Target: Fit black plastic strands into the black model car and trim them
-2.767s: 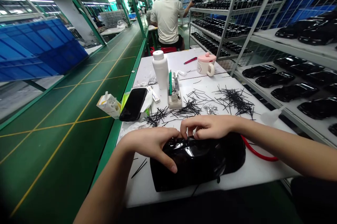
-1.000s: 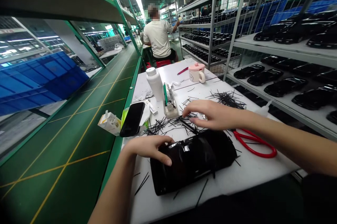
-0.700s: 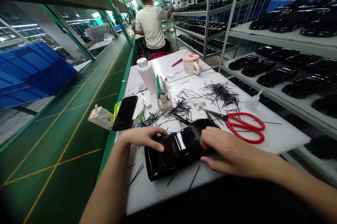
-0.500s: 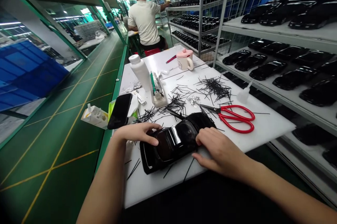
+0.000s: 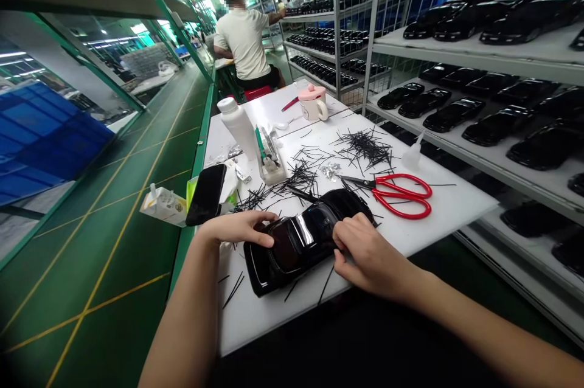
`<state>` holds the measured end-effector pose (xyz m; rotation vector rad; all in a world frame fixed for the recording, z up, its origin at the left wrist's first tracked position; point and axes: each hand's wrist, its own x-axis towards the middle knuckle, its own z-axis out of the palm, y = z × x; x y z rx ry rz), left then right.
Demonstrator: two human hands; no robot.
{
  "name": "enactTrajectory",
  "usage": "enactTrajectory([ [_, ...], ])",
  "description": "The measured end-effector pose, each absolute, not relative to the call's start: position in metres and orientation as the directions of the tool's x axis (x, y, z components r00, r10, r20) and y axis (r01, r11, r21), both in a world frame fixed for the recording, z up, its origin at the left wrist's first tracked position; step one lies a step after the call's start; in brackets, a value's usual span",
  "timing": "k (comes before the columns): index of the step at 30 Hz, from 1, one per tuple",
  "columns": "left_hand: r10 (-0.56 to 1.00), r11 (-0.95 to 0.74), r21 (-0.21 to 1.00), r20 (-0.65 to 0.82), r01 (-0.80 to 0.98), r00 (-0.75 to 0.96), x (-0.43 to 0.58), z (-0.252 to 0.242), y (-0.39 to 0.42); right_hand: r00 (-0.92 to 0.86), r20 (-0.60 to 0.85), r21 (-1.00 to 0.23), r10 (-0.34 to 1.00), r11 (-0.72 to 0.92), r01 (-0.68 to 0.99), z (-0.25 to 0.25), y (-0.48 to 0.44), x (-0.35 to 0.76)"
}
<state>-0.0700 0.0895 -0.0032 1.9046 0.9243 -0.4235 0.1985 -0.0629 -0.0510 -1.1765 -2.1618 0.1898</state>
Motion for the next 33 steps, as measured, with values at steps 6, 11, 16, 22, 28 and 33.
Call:
enactTrajectory([
  [6,0.391,-0.248,0.609,-0.649,0.754,0.653,-0.070,-0.003,0.091,-0.328,0.483,-0.368,0.812,0.528,0.766,-0.053,-0.066,0.199],
  [11,0.399,-0.250,0.605,-0.647,0.756,0.650,-0.069,-0.003,0.090,-0.318,0.466,-0.407,0.826,0.519,0.751,-0.052,-0.066,0.199],
  [16,0.410,-0.238,0.603,-0.648,0.761,0.642,-0.071,-0.004,0.091,-0.259,0.413,-0.559,0.873,0.467,0.685,-0.055,-0.071,0.202],
  [22,0.438,-0.227,0.594,-0.645,0.772,0.626,-0.073,-0.004,0.092,-0.320,0.359,-0.614,0.876,0.481,0.626,-0.057,-0.076,0.213],
  [28,0.436,-0.231,0.594,-0.645,0.771,0.628,-0.072,-0.004,0.090,-0.334,0.351,-0.650,0.875,0.484,0.586,-0.059,-0.083,0.220],
  [33,0.450,-0.236,0.593,-0.635,0.770,0.628,-0.074,-0.001,0.090,-0.282,0.317,-0.736,0.905,0.422,0.529,-0.074,-0.097,0.223],
])
